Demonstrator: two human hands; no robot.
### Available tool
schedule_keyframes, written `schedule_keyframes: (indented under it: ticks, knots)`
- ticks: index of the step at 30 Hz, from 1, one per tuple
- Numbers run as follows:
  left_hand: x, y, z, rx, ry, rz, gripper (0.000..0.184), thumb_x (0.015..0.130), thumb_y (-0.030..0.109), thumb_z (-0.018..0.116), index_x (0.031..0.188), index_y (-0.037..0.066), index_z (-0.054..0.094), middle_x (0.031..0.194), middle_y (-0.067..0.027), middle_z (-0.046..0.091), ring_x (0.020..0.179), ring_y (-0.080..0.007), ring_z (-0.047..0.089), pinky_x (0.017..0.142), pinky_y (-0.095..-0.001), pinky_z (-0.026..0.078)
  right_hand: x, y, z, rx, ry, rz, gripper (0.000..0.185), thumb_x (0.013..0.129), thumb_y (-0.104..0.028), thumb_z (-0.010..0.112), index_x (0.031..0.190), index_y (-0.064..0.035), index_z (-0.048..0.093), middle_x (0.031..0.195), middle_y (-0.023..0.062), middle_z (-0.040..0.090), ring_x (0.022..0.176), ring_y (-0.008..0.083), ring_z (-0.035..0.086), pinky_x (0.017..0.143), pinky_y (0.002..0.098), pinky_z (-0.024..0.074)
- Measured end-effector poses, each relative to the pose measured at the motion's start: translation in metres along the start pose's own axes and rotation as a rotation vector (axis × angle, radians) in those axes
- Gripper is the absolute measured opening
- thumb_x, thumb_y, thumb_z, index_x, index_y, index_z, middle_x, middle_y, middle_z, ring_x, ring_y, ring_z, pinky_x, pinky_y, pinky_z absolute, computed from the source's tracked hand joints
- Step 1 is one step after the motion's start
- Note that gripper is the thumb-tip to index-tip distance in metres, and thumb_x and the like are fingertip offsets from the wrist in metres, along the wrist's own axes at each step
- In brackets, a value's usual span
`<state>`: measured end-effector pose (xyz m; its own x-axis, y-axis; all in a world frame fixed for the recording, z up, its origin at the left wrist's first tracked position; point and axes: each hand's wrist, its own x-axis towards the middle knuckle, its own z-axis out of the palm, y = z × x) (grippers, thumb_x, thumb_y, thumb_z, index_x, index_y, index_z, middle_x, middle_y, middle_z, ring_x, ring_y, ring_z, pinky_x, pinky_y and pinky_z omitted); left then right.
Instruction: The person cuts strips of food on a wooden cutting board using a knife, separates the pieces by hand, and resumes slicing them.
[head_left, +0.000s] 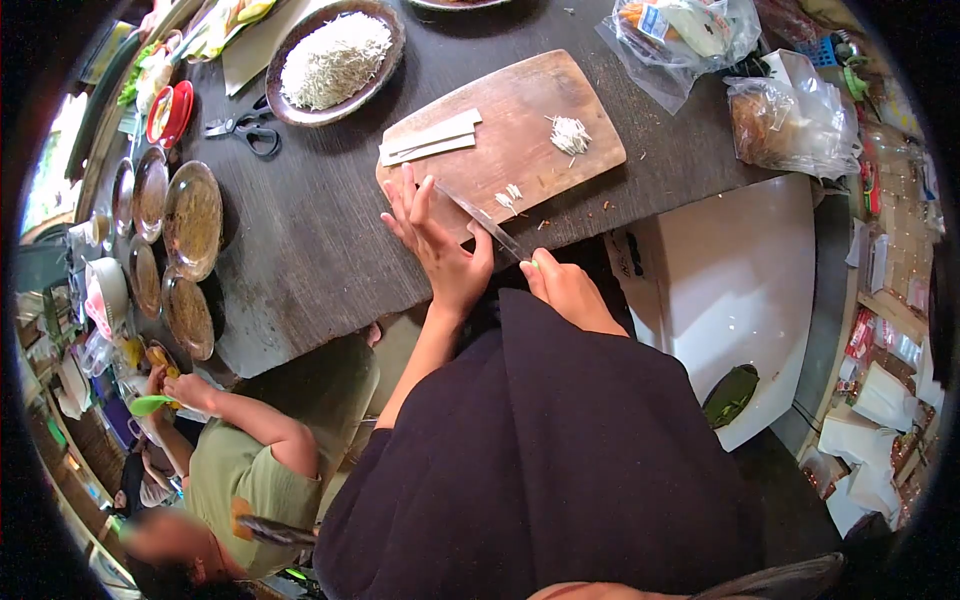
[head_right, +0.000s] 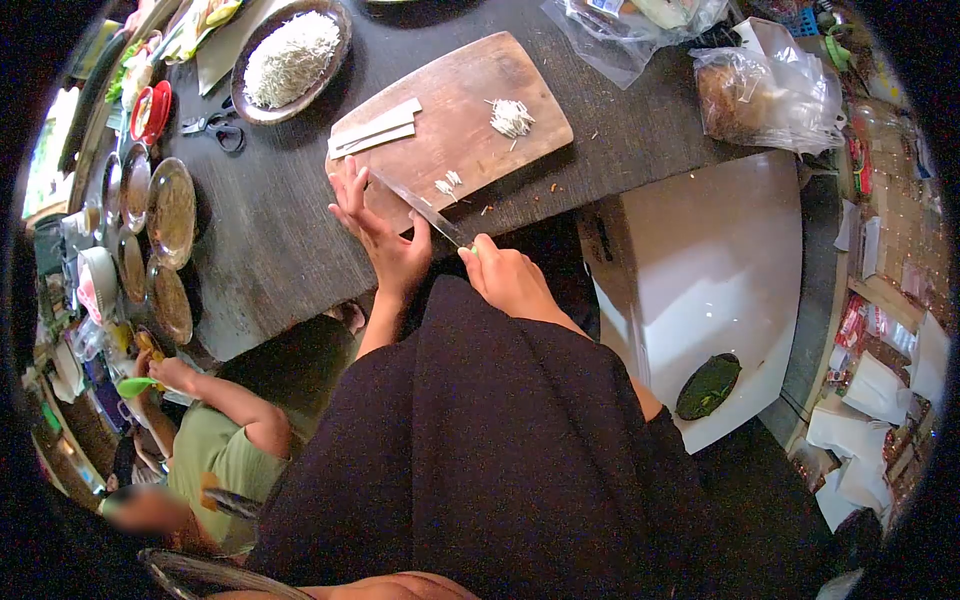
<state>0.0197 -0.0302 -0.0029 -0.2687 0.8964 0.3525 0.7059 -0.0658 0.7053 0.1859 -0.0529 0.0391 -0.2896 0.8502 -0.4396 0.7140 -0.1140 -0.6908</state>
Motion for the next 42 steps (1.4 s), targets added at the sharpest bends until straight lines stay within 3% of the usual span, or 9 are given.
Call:
schedule_keyframes:
  ticks: [17, 42]
  knots:
    - [0.0, 0.002, -0.001, -0.009, 0.003, 0.0, 0.08, 0.074, 0.005, 0.065, 0.145, 0.01, 0.029, 0.159, -0.0213, 0.028, 0.151, -0.0446, 0.01, 0.117, -0.062, -0.006, 0.003, -0.001, 0.0, -0.025, 0.112, -0.012, 0.028, 0.103, -0.028, 0.049, 0.093, -0.0021, 0.048, 0.072, 0.0281, 0.06, 0.074, 0.0509, 0.06, 0.06, 0.0559, 0.0426]
    - [0.0, 0.001, -0.001, -0.016, 0.011, 0.002, 0.081, 0.072, 0.004, 0.064, 0.145, 0.011, 0.029, 0.158, -0.022, 0.028, 0.151, -0.0454, 0.01, 0.117, -0.0612, -0.006, 0.005, -0.002, 0.005, -0.041, 0.056, -0.032, 0.031, 0.104, -0.029, 0.047, 0.092, -0.0009, 0.047, 0.071, 0.03, 0.06, 0.073, 0.0514, 0.06, 0.06, 0.0564, 0.0432]
